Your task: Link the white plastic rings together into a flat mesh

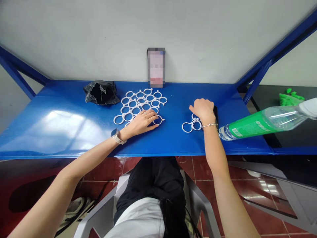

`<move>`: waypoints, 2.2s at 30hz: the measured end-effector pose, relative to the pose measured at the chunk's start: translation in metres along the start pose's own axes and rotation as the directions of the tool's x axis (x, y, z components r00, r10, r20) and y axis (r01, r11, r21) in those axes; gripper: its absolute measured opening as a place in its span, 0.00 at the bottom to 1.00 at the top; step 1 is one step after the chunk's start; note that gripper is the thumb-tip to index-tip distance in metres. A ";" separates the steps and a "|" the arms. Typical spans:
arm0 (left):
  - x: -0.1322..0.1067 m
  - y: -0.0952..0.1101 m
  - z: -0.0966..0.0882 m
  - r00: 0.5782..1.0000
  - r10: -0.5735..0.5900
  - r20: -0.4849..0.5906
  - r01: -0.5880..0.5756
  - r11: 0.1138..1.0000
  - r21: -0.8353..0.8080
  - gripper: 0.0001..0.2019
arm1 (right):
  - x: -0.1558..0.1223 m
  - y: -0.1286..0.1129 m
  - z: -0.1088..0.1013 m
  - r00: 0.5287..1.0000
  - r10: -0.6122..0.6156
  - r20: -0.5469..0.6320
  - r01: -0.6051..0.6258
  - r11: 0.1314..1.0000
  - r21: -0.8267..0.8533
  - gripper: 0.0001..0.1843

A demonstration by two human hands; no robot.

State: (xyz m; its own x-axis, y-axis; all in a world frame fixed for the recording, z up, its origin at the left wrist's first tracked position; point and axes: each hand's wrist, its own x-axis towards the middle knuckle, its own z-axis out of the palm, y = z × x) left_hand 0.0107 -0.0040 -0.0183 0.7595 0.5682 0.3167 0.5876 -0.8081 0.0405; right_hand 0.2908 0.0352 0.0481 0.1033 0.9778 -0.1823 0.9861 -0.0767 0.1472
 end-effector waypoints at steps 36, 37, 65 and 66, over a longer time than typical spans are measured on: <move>0.001 -0.013 -0.010 0.935 -0.177 -0.307 0.122 0.974 -0.192 0.11 | -0.018 -0.069 0.039 0.320 -0.541 -0.778 0.909 0.407 0.091 0.05; 0.001 -0.013 -0.011 0.934 -0.180 -0.308 0.127 0.975 -0.183 0.11 | -0.018 -0.069 0.038 0.332 -0.516 -0.790 0.908 0.401 0.120 0.06; 0.000 -0.007 -0.023 0.882 -0.282 -0.377 0.077 0.877 -0.475 0.21 | -0.029 -0.071 0.033 0.417 -0.273 -0.867 0.880 0.361 0.309 0.08; 0.000 -0.006 -0.023 0.883 -0.287 -0.372 0.083 0.874 -0.478 0.23 | -0.029 -0.071 0.033 0.414 -0.274 -0.868 0.876 0.379 0.298 0.08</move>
State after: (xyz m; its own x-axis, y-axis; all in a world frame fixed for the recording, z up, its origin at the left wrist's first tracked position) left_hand 0.0003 -0.0025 0.0035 0.3986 0.6756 0.6202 0.4430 -0.7339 0.5148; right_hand 0.2221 0.0061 0.0110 -0.3402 0.5950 0.7282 0.5033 0.7693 -0.3935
